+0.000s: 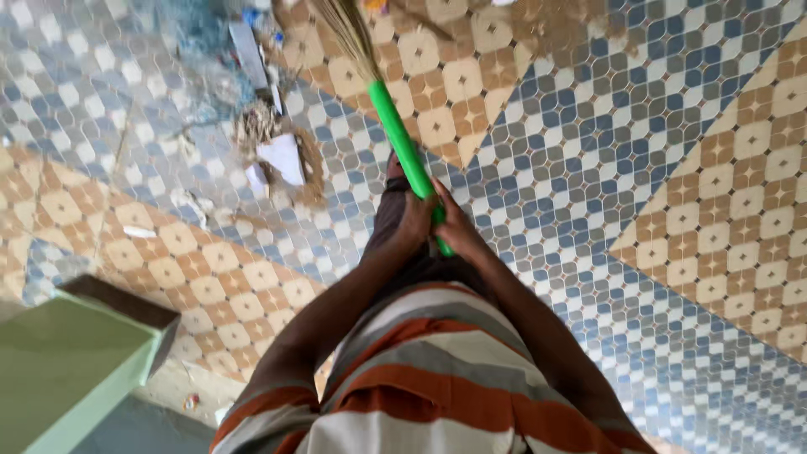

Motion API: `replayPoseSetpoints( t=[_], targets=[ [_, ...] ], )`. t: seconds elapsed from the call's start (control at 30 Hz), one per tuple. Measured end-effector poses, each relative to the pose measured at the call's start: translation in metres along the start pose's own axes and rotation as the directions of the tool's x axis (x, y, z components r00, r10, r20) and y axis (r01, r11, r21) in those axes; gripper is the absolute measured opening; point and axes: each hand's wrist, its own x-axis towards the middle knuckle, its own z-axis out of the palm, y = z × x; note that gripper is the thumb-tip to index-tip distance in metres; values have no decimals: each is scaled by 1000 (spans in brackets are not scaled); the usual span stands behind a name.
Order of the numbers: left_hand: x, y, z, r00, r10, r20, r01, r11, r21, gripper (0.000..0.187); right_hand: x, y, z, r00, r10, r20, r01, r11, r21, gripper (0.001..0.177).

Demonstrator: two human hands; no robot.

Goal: The person sweeps debris across a tiled floor using a broom, moving plastic bottles, paper, and other trash into a pile.

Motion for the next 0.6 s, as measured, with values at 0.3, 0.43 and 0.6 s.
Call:
replayPoseSetpoints(
  t=[0.3, 0.43, 0.6],
  targets=[
    [-19, -120, 126, 863, -257, 436, 87, 923, 374, 69, -130, 38, -23, 662, 710, -242, -499, 658, 564, 93],
    [6, -121, 156, 694, -581, 425, 174, 709, 684, 58, -126, 106, -24, 609, 734, -301, -260, 543, 799, 74],
    [46, -108, 101, 761, -533, 369, 229, 753, 617, 48, -77, 172, 2, 642, 752, -151, -364, 472, 803, 77]
  ],
)
